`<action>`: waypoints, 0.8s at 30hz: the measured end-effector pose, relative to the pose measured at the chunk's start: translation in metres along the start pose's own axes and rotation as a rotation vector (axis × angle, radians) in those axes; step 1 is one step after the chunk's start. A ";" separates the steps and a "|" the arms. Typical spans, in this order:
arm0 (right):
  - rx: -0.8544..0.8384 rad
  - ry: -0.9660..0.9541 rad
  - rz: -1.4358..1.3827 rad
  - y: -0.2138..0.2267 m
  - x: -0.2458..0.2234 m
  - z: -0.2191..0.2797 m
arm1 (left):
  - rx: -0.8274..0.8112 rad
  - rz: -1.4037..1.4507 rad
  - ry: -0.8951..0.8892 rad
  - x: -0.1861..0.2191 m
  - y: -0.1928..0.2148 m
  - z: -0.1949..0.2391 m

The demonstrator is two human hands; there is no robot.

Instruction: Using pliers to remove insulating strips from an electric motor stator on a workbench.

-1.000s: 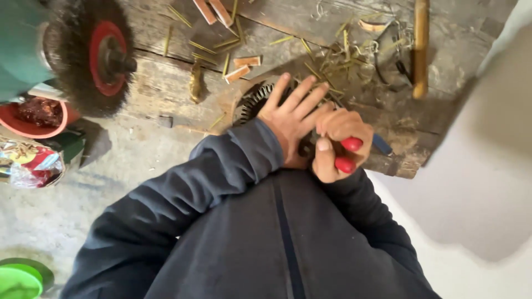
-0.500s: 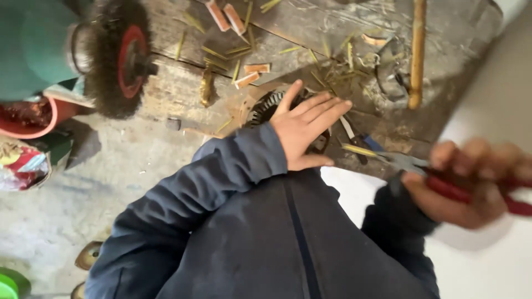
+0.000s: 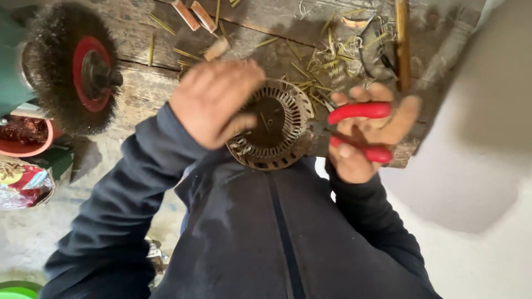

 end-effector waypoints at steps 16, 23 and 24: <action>-0.106 -0.140 0.293 0.010 0.017 0.041 | -0.337 -0.093 -0.614 0.026 -0.032 0.009; -0.010 0.018 0.283 -0.005 0.021 0.011 | -0.053 -0.117 -0.411 0.048 -0.030 0.022; 0.018 -0.002 0.252 -0.005 0.022 0.008 | -0.018 -0.100 -0.388 0.052 -0.030 0.024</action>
Point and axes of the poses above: each hand's wrist, its own z-axis away from the middle knuckle, its own y-axis out of the back of the hand, x = y × z, the point moved 5 cm from there along -z, towards the middle knuckle, and after that the axes turned 12 degrees about y, right-handed, at the moved point
